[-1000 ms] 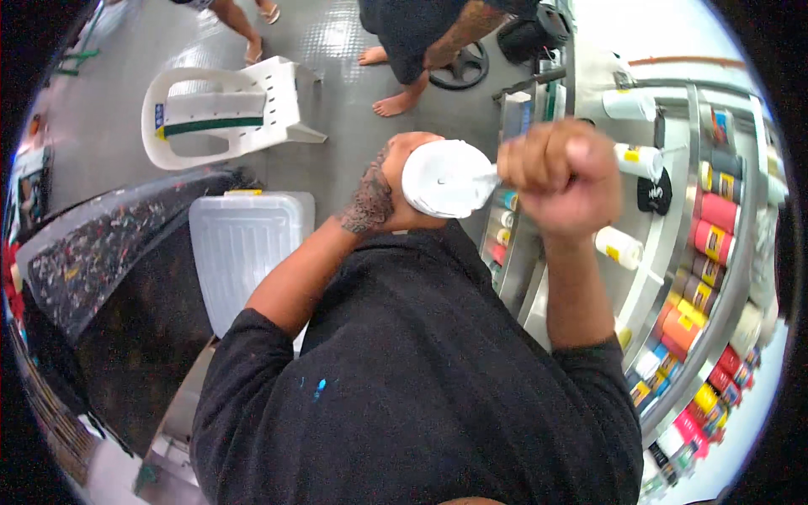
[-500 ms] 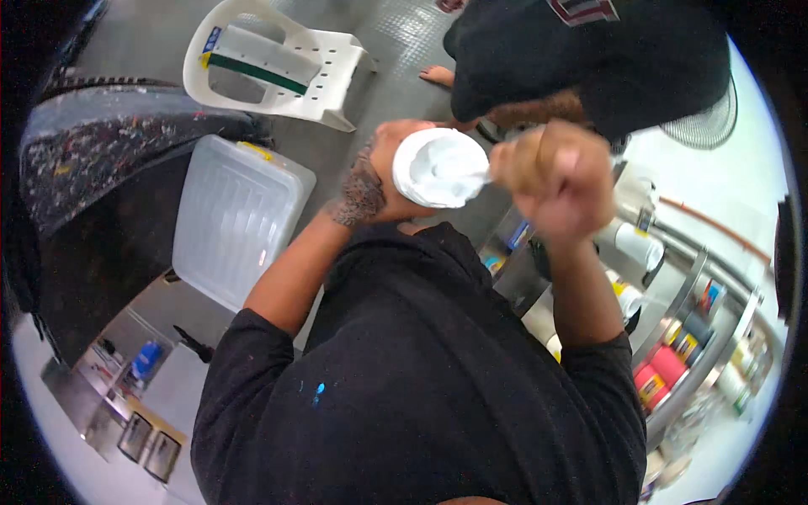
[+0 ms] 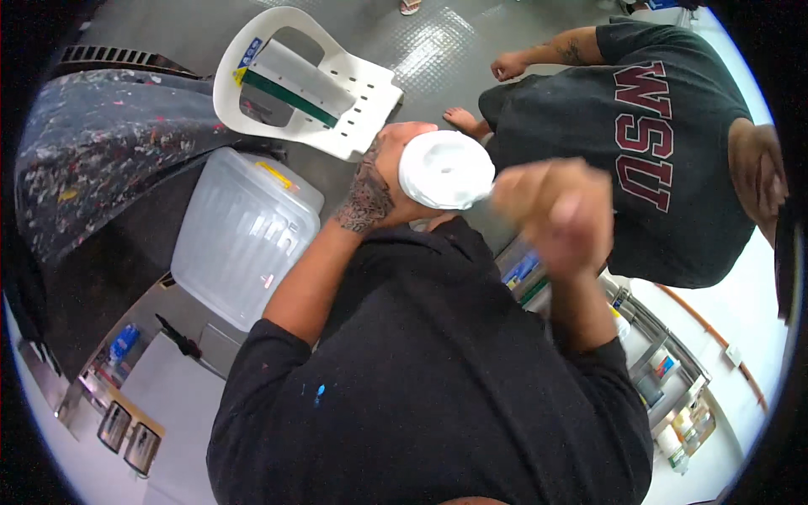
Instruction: Mixing white screen printing ink in a container and then applying it to a screen printing frame.
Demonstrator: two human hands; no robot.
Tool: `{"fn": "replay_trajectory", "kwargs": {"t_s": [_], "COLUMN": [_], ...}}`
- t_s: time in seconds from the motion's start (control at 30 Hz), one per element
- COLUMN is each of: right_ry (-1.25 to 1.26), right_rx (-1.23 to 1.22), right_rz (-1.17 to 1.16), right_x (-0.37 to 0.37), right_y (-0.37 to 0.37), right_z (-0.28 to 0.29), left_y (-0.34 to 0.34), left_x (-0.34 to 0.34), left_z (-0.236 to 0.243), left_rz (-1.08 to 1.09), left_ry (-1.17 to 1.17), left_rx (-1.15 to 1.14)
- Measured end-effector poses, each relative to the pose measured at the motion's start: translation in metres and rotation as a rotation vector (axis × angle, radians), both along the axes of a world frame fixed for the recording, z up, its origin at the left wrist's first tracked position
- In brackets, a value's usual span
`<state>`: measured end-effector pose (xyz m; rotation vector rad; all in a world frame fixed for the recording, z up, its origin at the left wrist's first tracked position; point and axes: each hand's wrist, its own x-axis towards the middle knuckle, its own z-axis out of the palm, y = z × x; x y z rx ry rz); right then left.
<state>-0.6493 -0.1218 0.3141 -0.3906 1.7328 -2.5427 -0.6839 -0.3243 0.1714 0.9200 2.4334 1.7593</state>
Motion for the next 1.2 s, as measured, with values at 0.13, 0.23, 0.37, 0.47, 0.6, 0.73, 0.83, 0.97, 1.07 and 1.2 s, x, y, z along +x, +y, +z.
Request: {"fn": "replay_trajectory", "kwargs": {"t_s": [0.13,0.23,0.37,0.47,0.6,0.73,0.83,0.97,1.07,1.2], "right_ry": [0.125,0.115,0.126,0.377,-0.011,0.358,-0.001,0.267,0.126,-0.139], "right_rx": [0.070,0.102,-0.181,0.073,-0.204,-0.049,-0.281,-0.032,0.060,-0.042], "right_rz": [-0.127,0.056,0.148,0.236,0.380,0.449,0.515,0.325,0.396,0.364], "right_x": [-0.073,-0.088,-0.172,-0.176,-0.281,-0.317,-0.410,-0.483,-0.553,-0.666], "right_y": [-0.031,-0.026,-0.026,-0.041,-0.015,-0.041,-0.009,0.009,0.079,0.124], "right_z": [0.030,0.012,0.032,0.018,0.028,0.007,-0.020,-0.017,-0.048,-0.008], "left_y": [0.011,-0.008,-0.001,-0.014,-0.014,-0.019,0.004,0.053,0.075,0.149], "left_x": [-0.039,-0.087,-0.109,-0.155,-0.183,-0.247,-0.287,-0.380,-0.460,-0.562], "left_z": [0.017,0.039,0.022,0.027,0.034,0.026,0.019,0.013,-0.002,0.002], "left_rz": [0.025,-0.028,0.129,0.200,0.391,0.432,0.516,0.553,0.438,0.370], "left_ry": [0.065,0.174,-0.020,0.134,0.105,0.183,-0.105,-0.071,-0.089,-0.041], "left_rx": [0.014,-0.070,-0.098,-0.026,-0.163,-0.328,-0.213,-0.129,-0.107,-0.217]}}
